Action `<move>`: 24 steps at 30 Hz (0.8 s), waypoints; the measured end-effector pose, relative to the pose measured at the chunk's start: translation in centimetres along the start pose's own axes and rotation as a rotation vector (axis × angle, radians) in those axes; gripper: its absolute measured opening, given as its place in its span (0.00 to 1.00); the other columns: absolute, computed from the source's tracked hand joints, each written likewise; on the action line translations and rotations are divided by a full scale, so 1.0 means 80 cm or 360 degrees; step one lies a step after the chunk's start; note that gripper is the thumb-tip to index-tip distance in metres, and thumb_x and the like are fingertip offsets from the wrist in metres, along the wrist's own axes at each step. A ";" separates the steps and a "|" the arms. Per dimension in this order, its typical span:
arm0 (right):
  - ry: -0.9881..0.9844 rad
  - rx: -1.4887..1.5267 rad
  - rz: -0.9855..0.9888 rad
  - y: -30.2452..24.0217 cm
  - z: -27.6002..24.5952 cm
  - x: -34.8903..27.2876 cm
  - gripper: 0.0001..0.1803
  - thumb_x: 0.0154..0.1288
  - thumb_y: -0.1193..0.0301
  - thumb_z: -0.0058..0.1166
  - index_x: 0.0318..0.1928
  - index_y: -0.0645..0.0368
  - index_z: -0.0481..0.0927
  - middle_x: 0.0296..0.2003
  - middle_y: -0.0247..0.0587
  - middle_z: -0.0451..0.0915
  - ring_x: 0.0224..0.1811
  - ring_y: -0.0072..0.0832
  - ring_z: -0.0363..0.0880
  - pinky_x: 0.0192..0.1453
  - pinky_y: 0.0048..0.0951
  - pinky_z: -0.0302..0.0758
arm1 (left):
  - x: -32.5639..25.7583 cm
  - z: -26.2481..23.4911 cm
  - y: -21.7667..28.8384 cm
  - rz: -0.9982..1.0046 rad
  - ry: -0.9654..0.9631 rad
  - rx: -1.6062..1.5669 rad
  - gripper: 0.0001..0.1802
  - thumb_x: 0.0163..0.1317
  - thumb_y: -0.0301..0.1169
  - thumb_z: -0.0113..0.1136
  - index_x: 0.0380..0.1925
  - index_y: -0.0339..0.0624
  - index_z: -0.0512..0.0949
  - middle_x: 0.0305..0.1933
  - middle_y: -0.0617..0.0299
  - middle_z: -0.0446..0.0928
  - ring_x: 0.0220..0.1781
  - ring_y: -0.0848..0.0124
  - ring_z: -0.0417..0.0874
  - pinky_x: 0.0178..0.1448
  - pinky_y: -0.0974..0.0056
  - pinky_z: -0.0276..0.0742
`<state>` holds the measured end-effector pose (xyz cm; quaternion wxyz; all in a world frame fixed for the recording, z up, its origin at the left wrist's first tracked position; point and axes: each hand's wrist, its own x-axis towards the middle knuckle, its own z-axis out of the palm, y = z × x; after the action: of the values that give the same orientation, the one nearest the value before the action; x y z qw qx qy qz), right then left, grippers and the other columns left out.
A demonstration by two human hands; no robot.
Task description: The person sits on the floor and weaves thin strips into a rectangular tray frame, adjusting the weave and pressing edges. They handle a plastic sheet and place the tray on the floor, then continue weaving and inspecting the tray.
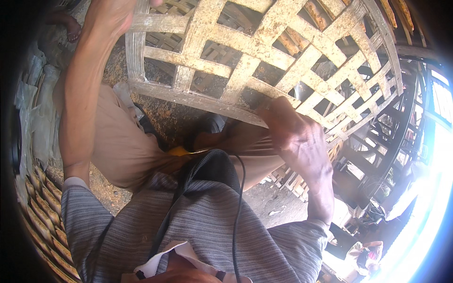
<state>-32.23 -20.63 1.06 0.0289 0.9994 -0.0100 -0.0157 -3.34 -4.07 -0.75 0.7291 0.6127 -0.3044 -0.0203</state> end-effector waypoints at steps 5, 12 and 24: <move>-0.0017 0.0012 0.0148 0.012 0.004 -0.021 0.14 0.61 0.84 0.68 0.46 0.56 0.89 0.43 0.36 0.86 0.35 0.36 0.91 0.35 0.35 0.86 | -0.001 0.023 -0.017 -0.0015 -0.0035 0.0047 0.15 0.82 0.41 0.53 0.45 0.40 0.80 0.28 0.66 0.72 0.19 0.80 0.71 0.15 0.76 0.70; -0.0018 0.0022 0.0147 0.023 -0.001 -0.024 0.14 0.61 0.84 0.68 0.46 0.56 0.89 0.44 0.34 0.87 0.35 0.33 0.91 0.35 0.35 0.87 | -0.002 0.007 -0.003 -0.0036 0.0090 0.0079 0.13 0.81 0.40 0.54 0.44 0.41 0.79 0.27 0.68 0.72 0.20 0.81 0.71 0.15 0.76 0.69; -0.0051 -0.0055 0.0290 0.026 0.006 -0.044 0.14 0.66 0.81 0.59 0.48 0.54 0.89 0.47 0.32 0.85 0.32 0.31 0.89 0.33 0.34 0.88 | 0.007 0.010 -0.009 -0.0055 0.0056 -0.0089 0.15 0.79 0.40 0.57 0.49 0.39 0.81 0.24 0.72 0.71 0.15 0.83 0.67 0.12 0.78 0.66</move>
<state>-35.80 -22.70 0.78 0.0473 0.9933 -0.1011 -0.0290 -2.98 -5.21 -1.12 0.7507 0.5974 -0.2802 -0.0306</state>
